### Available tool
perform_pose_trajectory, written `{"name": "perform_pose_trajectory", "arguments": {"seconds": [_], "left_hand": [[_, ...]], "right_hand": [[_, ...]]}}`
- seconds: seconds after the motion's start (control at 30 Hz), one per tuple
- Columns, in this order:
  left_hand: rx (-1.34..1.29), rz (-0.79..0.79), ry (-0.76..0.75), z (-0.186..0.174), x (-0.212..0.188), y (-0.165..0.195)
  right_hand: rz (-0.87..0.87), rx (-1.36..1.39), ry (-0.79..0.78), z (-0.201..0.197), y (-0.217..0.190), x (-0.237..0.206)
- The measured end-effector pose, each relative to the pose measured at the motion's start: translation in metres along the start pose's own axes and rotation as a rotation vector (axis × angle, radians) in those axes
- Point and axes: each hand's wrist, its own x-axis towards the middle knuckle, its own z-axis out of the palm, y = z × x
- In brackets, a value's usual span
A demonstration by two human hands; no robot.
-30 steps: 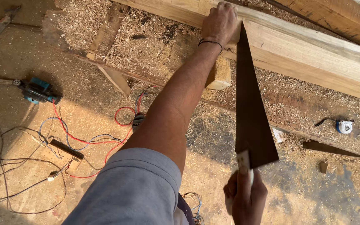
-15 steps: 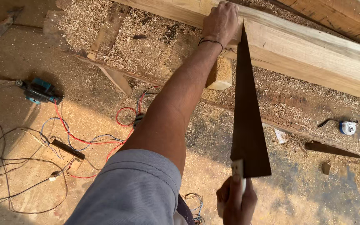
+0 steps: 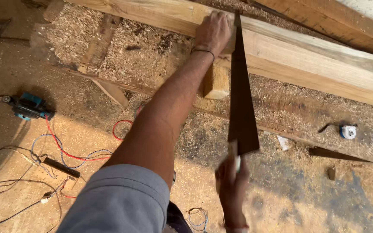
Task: The person holds a wooden plank on a sawhorse support and saws through it with a hand saw, steadying the plank with the other hand. They reposition the plank partway through, continue sawing, then lift and move the cut plank aside.
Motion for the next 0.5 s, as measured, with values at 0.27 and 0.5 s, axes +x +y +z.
{"name": "perform_pose_trajectory", "arguments": {"seconds": [0.27,0.5], "left_hand": [[0.081,0.004,0.011,-0.007,-0.008,0.001],[0.032,0.028,-0.011,-0.001,0.001,-0.003]], "right_hand": [[0.015,-0.473,0.007,-0.017,-0.034,0.025],[-0.078,-0.463,-0.008,0.025,-0.022,0.084]]}}
